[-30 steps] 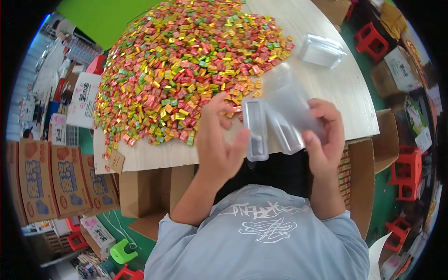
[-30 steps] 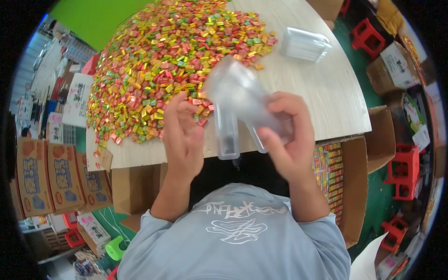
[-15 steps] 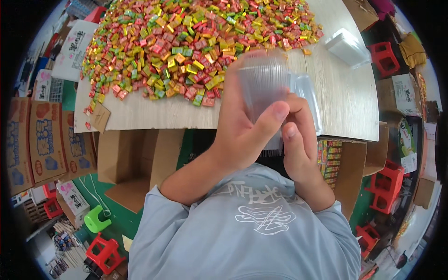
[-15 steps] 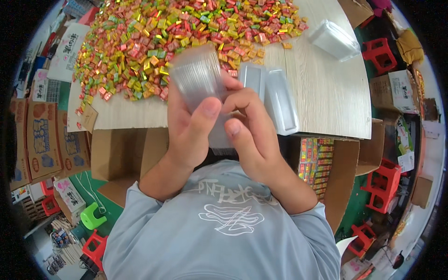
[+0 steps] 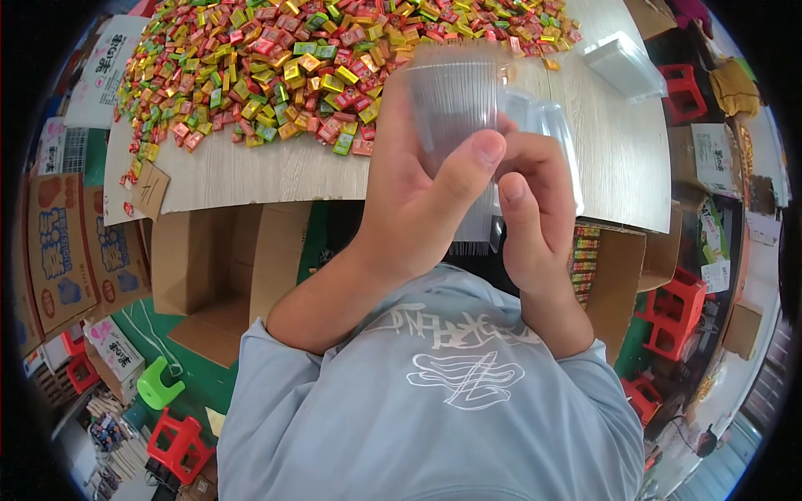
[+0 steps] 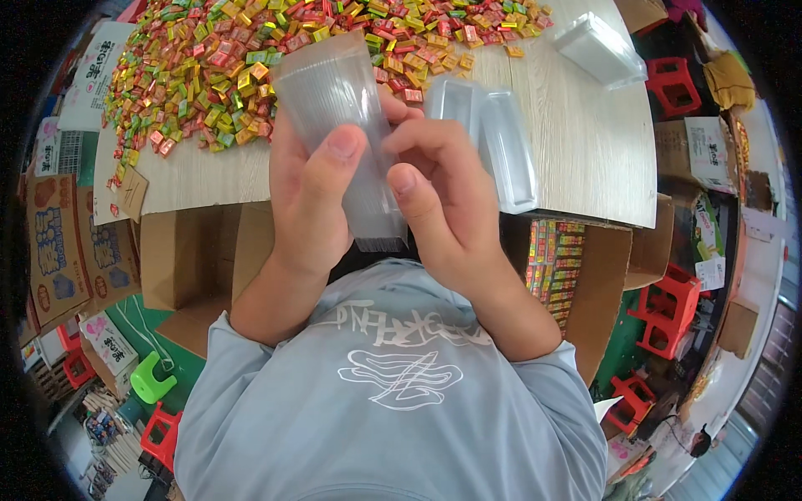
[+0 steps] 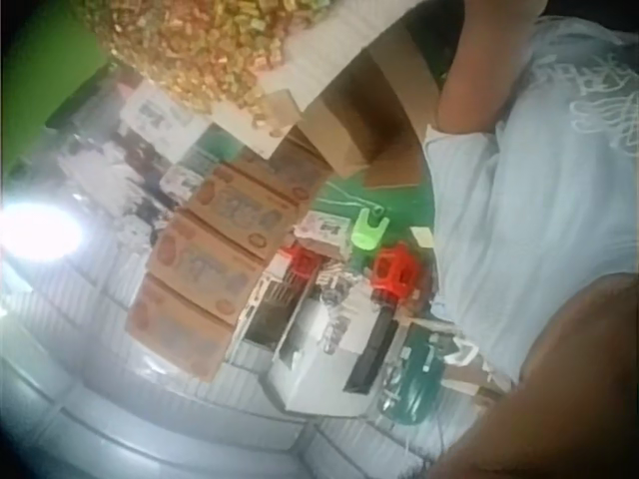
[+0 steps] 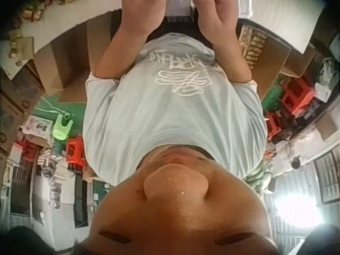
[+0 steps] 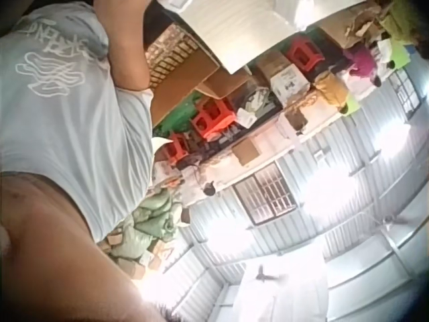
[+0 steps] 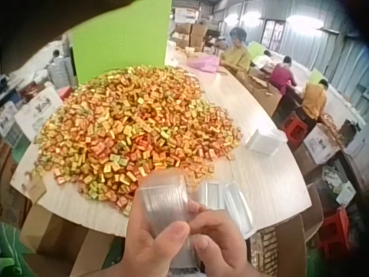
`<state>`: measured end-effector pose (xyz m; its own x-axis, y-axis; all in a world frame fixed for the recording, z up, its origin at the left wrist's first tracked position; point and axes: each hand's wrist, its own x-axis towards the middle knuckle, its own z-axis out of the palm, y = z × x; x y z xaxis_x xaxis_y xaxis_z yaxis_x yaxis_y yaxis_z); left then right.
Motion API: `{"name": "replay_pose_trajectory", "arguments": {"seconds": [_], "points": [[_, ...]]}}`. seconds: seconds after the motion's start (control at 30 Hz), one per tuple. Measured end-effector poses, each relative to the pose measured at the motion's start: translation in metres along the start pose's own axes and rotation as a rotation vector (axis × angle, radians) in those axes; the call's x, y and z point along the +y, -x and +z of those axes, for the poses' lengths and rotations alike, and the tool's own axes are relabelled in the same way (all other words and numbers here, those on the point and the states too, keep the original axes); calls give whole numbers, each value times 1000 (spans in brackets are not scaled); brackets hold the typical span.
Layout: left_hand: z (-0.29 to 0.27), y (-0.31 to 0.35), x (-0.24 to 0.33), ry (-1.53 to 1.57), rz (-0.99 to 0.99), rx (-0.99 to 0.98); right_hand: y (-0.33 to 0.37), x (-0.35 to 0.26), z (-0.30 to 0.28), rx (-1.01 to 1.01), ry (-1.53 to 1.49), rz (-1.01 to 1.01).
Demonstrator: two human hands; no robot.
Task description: Separate a stack of individual transparent plastic trays and place them onto the table one by one.
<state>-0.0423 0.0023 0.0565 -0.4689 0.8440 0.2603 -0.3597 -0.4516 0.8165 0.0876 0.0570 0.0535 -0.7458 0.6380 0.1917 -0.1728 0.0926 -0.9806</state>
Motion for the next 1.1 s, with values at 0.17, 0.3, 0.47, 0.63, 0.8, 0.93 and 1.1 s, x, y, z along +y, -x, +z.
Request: {"name": "replay_pose_trajectory", "arguments": {"seconds": [0.17, 0.3, 0.47, 0.63, 0.8, 0.93, 1.1], "points": [[5, 0, -5, -25, 56, 21, -2, 6, 13, 300, 257, -401], [3, 3, -4, -8, 19, 27, 1, -7, -4, 128, 703, -501], [4, 4, -3, -73, 57, -9, 1, 1, 4, 163, 329, -455], [2, 5, -5, -103, 95, -34, 1, 7, -1, 131, 200, -475], [6, 4, -5, -85, 91, -38, 5, 5, -3, 185, 291, -510], [1, 5, -4, 12, 44, -110, 8, -1, -8, 209, 462, -471], [6, 6, -5, 9, 12, -93, 7, -5, -2, 202, 433, -439]]}}
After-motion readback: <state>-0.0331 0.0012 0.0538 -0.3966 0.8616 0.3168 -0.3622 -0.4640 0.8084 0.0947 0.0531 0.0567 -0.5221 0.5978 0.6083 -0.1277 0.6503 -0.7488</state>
